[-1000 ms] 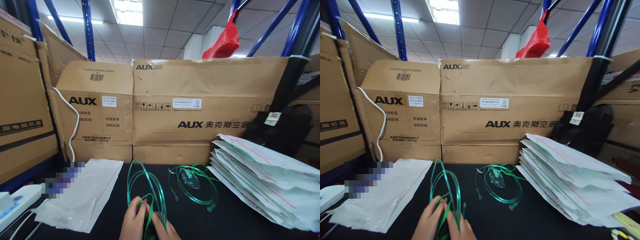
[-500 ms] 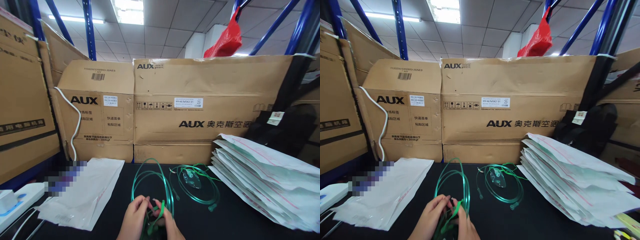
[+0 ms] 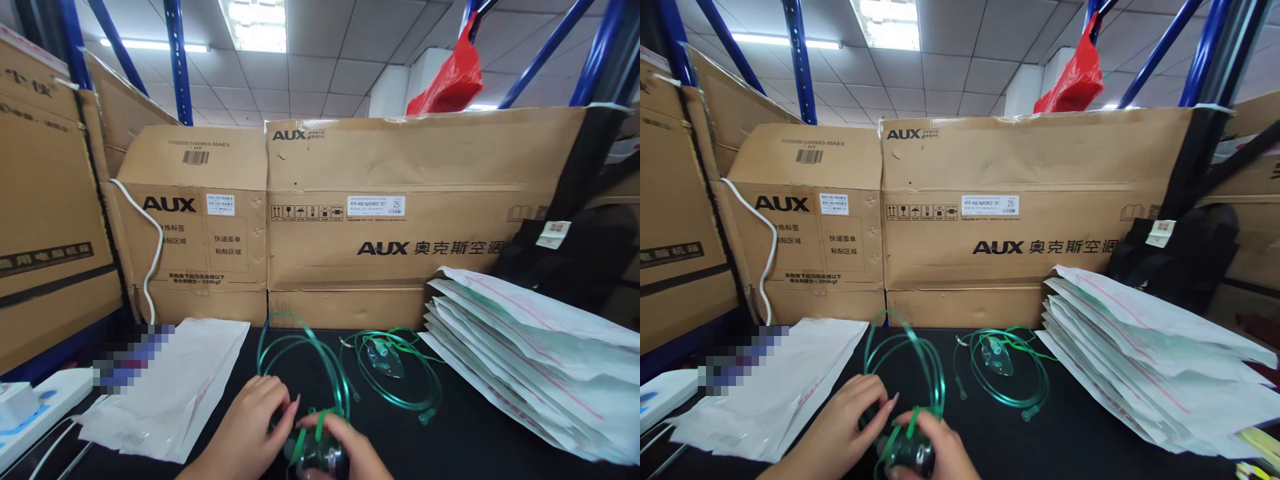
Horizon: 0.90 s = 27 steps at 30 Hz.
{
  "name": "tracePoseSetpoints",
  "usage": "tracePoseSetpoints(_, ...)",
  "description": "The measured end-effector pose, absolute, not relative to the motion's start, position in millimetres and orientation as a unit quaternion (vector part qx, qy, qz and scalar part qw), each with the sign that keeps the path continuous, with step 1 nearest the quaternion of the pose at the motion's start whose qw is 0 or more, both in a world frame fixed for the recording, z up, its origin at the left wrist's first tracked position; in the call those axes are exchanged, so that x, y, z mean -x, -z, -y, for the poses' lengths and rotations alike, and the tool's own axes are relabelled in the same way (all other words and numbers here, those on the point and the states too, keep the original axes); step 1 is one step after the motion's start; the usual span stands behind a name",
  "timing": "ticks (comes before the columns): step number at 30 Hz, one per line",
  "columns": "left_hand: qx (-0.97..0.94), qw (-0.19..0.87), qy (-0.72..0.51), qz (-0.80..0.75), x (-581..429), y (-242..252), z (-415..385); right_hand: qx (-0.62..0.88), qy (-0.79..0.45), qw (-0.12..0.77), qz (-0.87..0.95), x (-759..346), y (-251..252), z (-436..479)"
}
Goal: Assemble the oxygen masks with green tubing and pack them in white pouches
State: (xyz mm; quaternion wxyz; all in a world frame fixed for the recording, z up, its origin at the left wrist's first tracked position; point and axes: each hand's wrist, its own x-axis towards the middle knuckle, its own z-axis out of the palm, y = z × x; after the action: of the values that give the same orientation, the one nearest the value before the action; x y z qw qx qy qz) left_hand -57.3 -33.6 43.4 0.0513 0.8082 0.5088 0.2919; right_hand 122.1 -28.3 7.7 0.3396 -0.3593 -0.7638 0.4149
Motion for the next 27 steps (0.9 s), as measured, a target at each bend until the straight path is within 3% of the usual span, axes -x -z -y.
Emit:
tracePoseSetpoints(3,-0.809,-0.002,-0.271,-0.522,76.6,-57.5,28.0,0.351,-0.574,0.383,0.633,-128.9,-26.8,18.8)
tracePoseSetpoints(7,-0.645,-0.065,-0.189,-0.737,113.1,-48.5,1.4,0.320,-0.676,0.457,0.482,-137.1,-36.9,11.6)
tracePoseSetpoints(12,-0.587,-0.020,-0.100,-0.803,147.7,-18.0,-20.5,0.321,-0.696,0.526,0.367,-141.6,-28.0,4.2)
tracePoseSetpoints(17,-0.639,-0.008,-0.075,-0.766,154.2,-26.3,-15.5,0.329,-0.693,0.550,0.328,-144.8,-25.3,-2.5)
tracePoseSetpoints(21,-0.642,-0.026,-0.078,-0.762,150.2,-31.8,-12.7,0.336,-0.694,0.560,0.302,-147.9,-23.5,-7.0)
tracePoseSetpoints(27,-0.616,-0.055,-0.070,-0.783,143.7,-2.4,-23.7,0.347,-0.701,0.537,0.314,-146.9,-17.3,-9.8)
